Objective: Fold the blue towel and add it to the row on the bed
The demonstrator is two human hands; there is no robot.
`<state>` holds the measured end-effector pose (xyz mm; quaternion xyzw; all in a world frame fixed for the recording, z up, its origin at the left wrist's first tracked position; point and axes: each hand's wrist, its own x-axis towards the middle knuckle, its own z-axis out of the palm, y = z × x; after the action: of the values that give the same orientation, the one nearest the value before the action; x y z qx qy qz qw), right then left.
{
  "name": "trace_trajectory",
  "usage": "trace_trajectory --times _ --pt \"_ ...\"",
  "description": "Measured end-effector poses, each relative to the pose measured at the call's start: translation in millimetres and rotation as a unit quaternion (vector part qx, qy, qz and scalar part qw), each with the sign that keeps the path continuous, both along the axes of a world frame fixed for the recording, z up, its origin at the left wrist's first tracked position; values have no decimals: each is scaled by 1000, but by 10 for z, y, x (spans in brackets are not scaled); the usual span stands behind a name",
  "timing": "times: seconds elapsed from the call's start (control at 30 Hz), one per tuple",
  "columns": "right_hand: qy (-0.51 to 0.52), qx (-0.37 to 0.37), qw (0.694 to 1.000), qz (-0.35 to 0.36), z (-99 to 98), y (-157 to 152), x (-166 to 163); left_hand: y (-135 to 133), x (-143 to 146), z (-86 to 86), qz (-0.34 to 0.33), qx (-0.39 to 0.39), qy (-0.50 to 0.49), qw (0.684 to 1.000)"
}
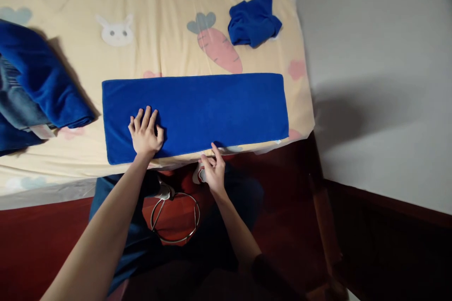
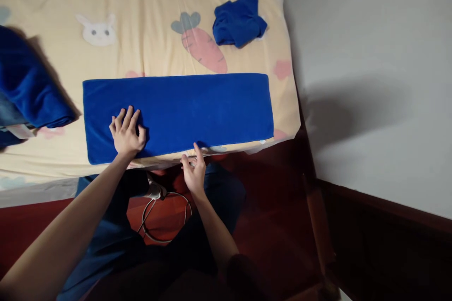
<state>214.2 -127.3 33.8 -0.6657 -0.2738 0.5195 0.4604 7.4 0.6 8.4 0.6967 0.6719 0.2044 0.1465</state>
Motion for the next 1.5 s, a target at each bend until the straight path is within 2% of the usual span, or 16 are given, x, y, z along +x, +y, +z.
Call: trace_trajectory --times 0.17,0.23,0.3,0.4,0.5,0.57,0.63,0.73,0.87,1.0,1.1,1.2,1.33,1.5 --pt "35 7 999 -41 -51 68 -122 -86 -18 77 2 19 14 1000" --pt "85 4 992 -98 -67 119 -173 -52 -44 130 4 14 24 1000" --pt "138 -6 975 -173 -92 183 -213 127 -26 198 12 0 34 999" --pt "165 -28 948 -271 -140 276 -249 725 199 335 -29 -27 29 999" --pt "165 -38 933 -317 -177 334 -271 1516 658 466 -178 -62 -2 982" --pt "170 -34 929 -328 -191 355 -281 1963 988 525 -222 -122 22 967" --pt "165 -31 928 -333 -200 370 -287 2262 1254 559 -242 -195 68 948" --pt "157 -29 930 -332 -208 379 -283 2470 1456 575 -222 -270 107 931" --pt "181 -26 923 -337 -195 340 -250 2574 1458 613 -178 -299 61 935" --pt "186 -27 923 -337 -177 267 -222 2605 1391 714 -169 -296 53 939" --pt "154 -13 931 -332 -173 270 -226 2531 1366 808 -169 -267 53 947" --pt "111 27 936 -332 -130 301 -233 2388 1342 960 -163 -236 4 958" --pt "41 91 939 -329 39 181 -235 2175 1240 1370 -154 -211 -102 960" --pt "-54 174 939 -290 363 -186 -181 1810 961 2127 -174 -157 -159 959"
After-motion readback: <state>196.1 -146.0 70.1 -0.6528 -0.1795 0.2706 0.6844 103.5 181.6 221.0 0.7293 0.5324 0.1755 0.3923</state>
